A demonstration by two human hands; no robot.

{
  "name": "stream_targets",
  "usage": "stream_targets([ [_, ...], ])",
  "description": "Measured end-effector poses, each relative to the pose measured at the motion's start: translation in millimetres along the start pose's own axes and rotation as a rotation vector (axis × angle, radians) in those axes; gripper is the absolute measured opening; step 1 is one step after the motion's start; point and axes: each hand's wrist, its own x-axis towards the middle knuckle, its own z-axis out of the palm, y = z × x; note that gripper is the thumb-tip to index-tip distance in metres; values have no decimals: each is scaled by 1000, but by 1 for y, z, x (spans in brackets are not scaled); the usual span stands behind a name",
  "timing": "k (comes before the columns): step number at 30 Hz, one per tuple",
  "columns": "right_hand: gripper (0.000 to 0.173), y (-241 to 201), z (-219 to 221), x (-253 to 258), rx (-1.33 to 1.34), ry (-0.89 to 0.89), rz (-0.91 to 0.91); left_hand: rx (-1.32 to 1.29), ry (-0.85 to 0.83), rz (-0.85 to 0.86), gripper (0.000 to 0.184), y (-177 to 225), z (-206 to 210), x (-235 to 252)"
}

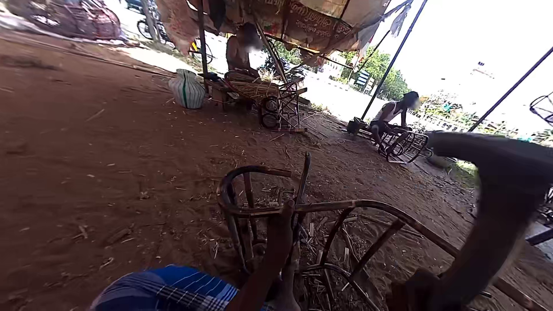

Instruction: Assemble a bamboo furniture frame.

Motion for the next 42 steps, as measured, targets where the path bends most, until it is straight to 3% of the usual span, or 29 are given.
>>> stream_targets([
  [1,50,17,3,-1,-29,25,-70,7,-1,-7,51,0,-2,0],
  [2,51,35,4,-3,-130,18,-5,13,-8,-1,51,1,-2,0],
  [5,54,42,-7,10,-185,-126,576,9,2,38,50,3,-1,-1],
  [6,54,30,-7,15,-98,-98,570,1,1,76,48,6,0,4],
  [7,52,16,-7,16,-14,-53,444,-6,1,99,47,7,0,7],
  [9,49,0,-2,11,85,37,59,9,26,64,48,3,2,5],
  [11,49,21,8,6,73,105,-188,49,44,36,52,-1,0,3],
  [12,53,39,9,1,-26,102,-186,61,41,48,52,0,-1,4],
  [14,65,56,-1,-2,-290,16,33,44,59,85,50,3,6,6],
  [17,63,62,1,0,-233,-21,268,57,91,65,48,2,8,3],
  [22,59,43,5,0,-177,-74,278,224,131,60,59,-2,4,-4],
  [29,59,59,5,-6,-236,-109,275,217,163,82,57,-2,6,-5],
  [32,63,73,2,3,-316,-173,496,199,151,94,57,-1,7,-3],
  [34,58,57,1,7,-193,-163,593,225,158,93,58,1,8,-3],
  [35,52,41,2,9,-98,-134,549,242,168,96,59,2,7,-1],
  [37,50,16,5,5,34,-72,297,280,191,97,58,2,5,-2],
  [40,54,32,9,1,-59,19,-38,275,195,124,59,-2,7,0],
  [41,56,49,9,-2,-170,5,13,274,187,120,59,-2,7,1],
  [42,58,62,5,-3,-257,-54,196,274,179,103,61,-2,6,0],
])
